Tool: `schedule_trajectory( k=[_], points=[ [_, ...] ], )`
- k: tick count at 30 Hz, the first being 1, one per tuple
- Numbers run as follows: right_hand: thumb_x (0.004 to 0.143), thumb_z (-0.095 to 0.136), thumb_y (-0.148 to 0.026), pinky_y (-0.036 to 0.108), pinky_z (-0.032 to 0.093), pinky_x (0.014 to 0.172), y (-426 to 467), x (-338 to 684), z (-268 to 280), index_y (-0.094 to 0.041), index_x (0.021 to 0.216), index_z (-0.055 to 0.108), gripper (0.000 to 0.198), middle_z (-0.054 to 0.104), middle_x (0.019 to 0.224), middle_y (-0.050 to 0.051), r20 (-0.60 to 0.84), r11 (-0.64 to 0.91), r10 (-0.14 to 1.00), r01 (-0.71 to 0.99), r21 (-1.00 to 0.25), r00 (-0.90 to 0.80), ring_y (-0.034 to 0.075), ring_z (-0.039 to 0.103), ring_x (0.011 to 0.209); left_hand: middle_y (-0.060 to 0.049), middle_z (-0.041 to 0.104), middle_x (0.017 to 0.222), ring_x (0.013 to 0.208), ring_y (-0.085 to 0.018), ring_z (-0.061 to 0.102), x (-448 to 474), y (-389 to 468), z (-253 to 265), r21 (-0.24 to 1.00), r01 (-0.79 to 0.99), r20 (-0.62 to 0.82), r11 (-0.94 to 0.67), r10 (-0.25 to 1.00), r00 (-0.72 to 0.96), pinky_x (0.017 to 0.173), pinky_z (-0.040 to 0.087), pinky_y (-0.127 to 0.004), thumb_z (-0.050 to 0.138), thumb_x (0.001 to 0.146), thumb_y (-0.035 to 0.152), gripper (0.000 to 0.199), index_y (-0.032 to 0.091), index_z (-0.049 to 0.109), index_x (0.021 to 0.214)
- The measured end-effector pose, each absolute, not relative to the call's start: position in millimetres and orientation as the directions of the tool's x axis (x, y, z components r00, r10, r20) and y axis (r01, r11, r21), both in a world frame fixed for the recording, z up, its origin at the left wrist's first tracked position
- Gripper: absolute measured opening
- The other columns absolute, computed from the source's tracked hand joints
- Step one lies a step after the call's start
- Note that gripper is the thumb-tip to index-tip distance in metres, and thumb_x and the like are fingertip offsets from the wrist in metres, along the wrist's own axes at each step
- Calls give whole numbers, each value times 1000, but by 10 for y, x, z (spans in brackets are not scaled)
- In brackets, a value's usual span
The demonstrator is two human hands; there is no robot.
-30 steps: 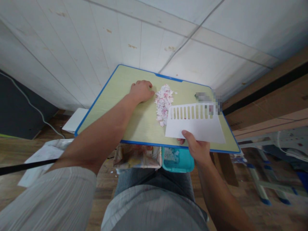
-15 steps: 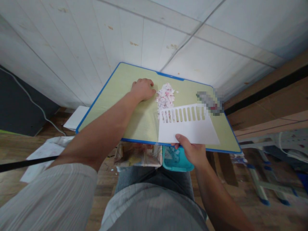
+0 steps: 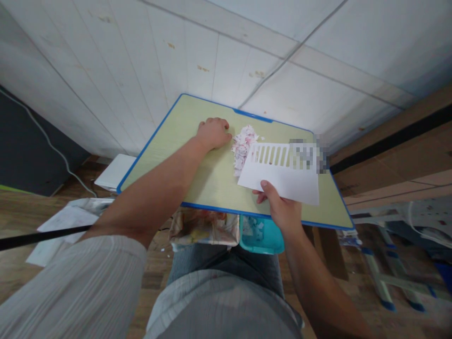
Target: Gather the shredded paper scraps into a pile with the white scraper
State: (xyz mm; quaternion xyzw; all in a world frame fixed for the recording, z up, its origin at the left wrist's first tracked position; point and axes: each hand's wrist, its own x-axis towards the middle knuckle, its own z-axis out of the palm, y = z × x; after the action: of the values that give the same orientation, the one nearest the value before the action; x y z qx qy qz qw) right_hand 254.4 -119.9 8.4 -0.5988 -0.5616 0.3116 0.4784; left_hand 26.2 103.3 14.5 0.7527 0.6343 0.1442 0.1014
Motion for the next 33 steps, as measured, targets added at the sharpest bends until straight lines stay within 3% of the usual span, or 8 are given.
schedule_trajectory(
  k=[10, 25, 33],
  points=[
    [102, 69, -66, 51, 62, 108, -1095, 2497, 149, -31, 62, 73, 54, 84, 76, 7, 172, 137, 985, 508, -851, 22, 31, 82, 87, -10, 70, 166, 155, -38, 59, 275, 1014, 164, 334, 927, 86, -171, 985, 151, 130, 47, -54, 64, 105, 43, 50, 29, 77, 151],
    [93, 87, -65, 43, 71, 76, -1274, 2545, 138, -27, 62, 75, 50, 81, 67, 8, 23, 48, 997, 348, -936, -75, 28, 81, 68, -13, 68, 170, 158, -39, 58, 260, 1009, 180, 334, 924, 78, -186, 982, 170, 132, 47, -56, 63, 103, 43, 56, 25, 76, 155],
    [91, 86, -51, 38, 70, 66, -1249, 2502, 204, -25, 64, 77, 39, 78, 63, 6, 77, 83, 996, 256, -963, -32, 25, 77, 59, -9, 70, 167, 156, -38, 59, 252, 1054, 119, 351, 918, 104, -187, 982, 160, 132, 46, -56, 65, 101, 42, 54, 30, 78, 152]
  ],
)
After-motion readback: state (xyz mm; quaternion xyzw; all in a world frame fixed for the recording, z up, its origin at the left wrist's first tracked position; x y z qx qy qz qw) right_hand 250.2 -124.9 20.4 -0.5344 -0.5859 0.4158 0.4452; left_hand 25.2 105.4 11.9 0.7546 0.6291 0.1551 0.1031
